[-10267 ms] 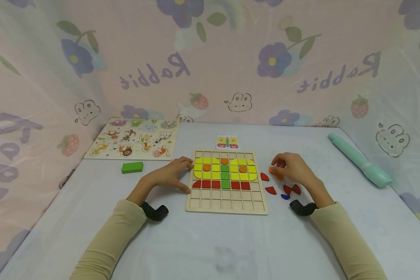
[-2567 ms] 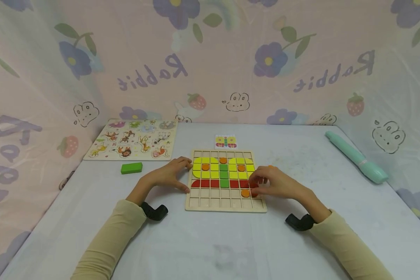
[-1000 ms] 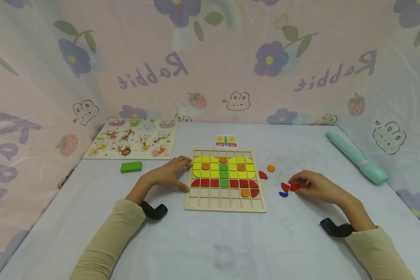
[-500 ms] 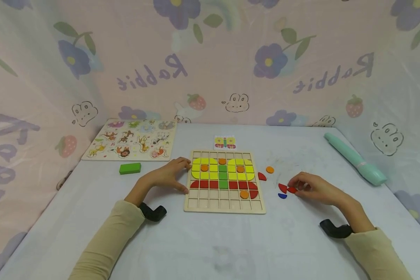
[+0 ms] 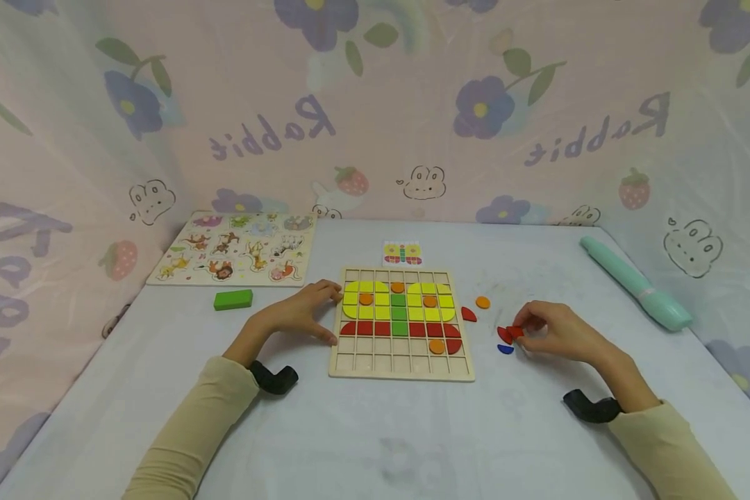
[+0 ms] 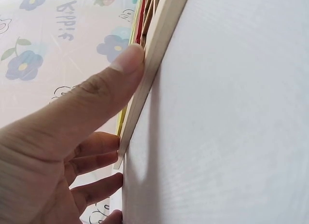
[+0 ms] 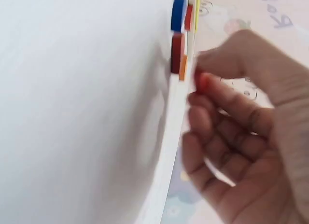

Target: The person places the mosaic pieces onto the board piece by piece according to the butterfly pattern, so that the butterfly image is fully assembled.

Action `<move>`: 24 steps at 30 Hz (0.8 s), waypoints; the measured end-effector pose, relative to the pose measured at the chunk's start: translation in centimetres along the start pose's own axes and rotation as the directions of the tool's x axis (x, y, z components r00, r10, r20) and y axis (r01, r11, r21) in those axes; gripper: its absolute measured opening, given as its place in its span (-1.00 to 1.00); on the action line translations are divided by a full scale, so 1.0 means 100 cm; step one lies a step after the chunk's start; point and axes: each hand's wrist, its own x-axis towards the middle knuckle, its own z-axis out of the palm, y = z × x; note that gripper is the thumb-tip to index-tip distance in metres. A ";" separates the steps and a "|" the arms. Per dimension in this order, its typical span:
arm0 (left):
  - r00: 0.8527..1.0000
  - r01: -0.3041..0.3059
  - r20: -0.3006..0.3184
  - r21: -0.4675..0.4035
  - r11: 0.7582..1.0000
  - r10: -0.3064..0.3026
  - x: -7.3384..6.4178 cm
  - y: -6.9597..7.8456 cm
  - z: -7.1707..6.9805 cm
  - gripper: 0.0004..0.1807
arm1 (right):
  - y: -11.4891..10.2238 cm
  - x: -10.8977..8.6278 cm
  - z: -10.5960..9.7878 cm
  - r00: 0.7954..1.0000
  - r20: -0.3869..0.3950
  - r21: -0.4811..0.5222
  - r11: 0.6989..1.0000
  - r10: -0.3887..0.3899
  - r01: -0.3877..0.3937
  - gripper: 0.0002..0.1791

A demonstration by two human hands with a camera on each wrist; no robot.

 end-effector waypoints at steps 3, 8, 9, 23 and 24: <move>1.000 -0.006 0.000 0.003 1.000 0.006 0.000 -0.001 0.001 -0.16 | -0.017 0.011 0.005 0.999 -0.023 0.044 0.998 -0.036 0.037 -0.73; 1.000 -0.011 -0.002 0.010 1.000 0.011 0.000 -0.002 0.001 -0.16 | -0.058 0.034 0.023 0.998 -0.064 0.089 0.996 -0.013 0.018 -0.75; 1.000 -0.013 -0.002 0.010 1.000 0.013 0.000 -0.003 0.001 -0.16 | -0.065 0.039 0.027 0.998 -0.069 0.097 0.995 -0.005 0.011 -0.76; 1.000 -0.004 0.004 -0.017 1.000 0.004 0.000 -0.001 0.000 -0.17 | -0.112 0.066 0.064 0.999 0.012 0.120 0.992 -0.031 0.029 -0.73; 1.000 -0.004 0.005 -0.017 1.000 0.004 0.000 -0.001 0.000 -0.17 | -0.112 0.067 0.065 0.999 0.010 0.102 0.994 -0.033 0.032 -0.73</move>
